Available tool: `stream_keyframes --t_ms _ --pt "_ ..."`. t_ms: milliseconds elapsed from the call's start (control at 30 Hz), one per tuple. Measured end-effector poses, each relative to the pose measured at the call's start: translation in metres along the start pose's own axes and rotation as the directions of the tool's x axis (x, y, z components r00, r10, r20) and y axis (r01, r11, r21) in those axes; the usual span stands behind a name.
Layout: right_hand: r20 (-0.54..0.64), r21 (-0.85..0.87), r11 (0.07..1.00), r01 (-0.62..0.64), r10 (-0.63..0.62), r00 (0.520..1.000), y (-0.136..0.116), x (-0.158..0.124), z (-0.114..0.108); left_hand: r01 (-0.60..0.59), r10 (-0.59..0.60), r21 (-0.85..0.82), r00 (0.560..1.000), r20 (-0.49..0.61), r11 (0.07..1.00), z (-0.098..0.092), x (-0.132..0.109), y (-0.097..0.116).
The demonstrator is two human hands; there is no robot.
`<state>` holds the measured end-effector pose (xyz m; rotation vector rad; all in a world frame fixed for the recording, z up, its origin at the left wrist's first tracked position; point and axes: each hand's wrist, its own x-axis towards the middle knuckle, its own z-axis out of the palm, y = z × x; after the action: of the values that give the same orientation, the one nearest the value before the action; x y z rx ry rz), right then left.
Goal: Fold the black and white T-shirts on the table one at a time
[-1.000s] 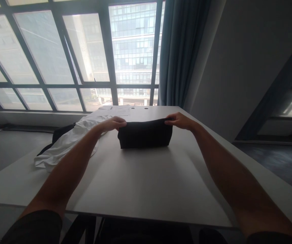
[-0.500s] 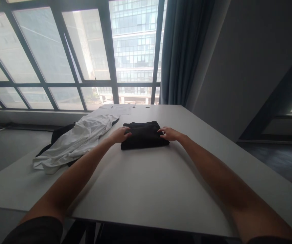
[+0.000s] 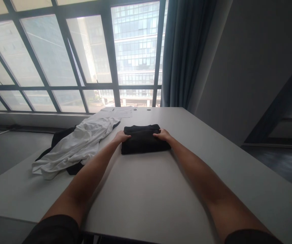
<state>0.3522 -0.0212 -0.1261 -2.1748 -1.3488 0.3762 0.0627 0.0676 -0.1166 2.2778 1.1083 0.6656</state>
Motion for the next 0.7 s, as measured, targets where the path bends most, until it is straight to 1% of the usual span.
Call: stream_keyframes --t_ms 67,133,200,267,333,400,433,467,500,533,567,633,667,700 --pt "0.017 0.127 0.990 -0.057 0.056 0.998 0.000 0.005 -0.002 0.005 -0.004 -0.060 1.000 0.020 0.998 -0.005 -0.002 -0.004" --pt "0.091 0.297 0.951 -0.086 0.061 0.994 0.002 0.006 -0.008 0.019 -0.018 -0.071 1.000 0.024 0.997 -0.010 0.000 -0.008" --pt "0.178 0.488 0.869 -0.080 -0.010 0.984 0.003 0.003 -0.018 0.045 -0.043 -0.093 0.999 0.024 0.995 -0.018 0.006 -0.010" --pt "0.208 0.654 0.755 -0.050 -0.116 0.971 0.002 0.002 -0.030 0.112 -0.110 -0.162 0.994 0.022 0.980 -0.028 0.019 -0.008" --pt "0.160 0.754 0.657 0.007 -0.193 0.968 -0.002 0.007 -0.042 0.173 -0.181 -0.247 0.983 -0.013 0.954 -0.039 0.040 -0.001" --pt "0.047 0.782 0.616 0.093 -0.207 0.977 -0.007 0.019 -0.050 0.154 -0.192 -0.283 0.975 -0.112 0.947 -0.046 0.063 0.008" --pt "-0.016 0.771 0.622 0.137 -0.196 0.980 -0.009 0.028 -0.052 0.124 -0.176 -0.270 0.968 -0.181 0.955 -0.048 0.075 0.013" --pt "-0.081 0.742 0.647 0.176 -0.175 0.981 -0.011 0.037 -0.053 0.097 -0.156 -0.232 0.956 -0.247 0.968 -0.048 0.086 0.016" --pt "-0.138 0.691 0.695 0.200 -0.144 0.980 -0.012 0.047 -0.052 0.082 -0.135 -0.181 0.945 -0.300 0.980 -0.047 0.095 0.018" --pt "-0.184 0.616 0.762 0.200 -0.107 0.977 -0.012 0.056 -0.049 0.082 -0.122 -0.130 0.933 -0.338 0.988 -0.044 0.102 0.018" --pt "-0.215 0.519 0.837 0.173 -0.068 0.974 -0.011 0.064 -0.046 0.101 -0.123 -0.081 0.924 -0.362 0.992 -0.039 0.108 0.017" --pt "-0.227 0.280 0.958 0.058 0.008 0.974 -0.009 0.074 -0.035 0.152 -0.135 0.017 0.923 -0.361 0.988 -0.026 0.113 0.011" --pt "-0.210 0.156 0.988 0.003 0.030 0.977 -0.008 0.075 -0.029 0.160 -0.129 0.067 0.934 -0.334 0.985 -0.018 0.112 0.007" --pt "-0.185 0.045 0.999 -0.022 0.030 0.982 -0.008 0.075 -0.023 0.157 -0.117 0.119 0.950 -0.290 0.980 -0.011 0.111 0.004"
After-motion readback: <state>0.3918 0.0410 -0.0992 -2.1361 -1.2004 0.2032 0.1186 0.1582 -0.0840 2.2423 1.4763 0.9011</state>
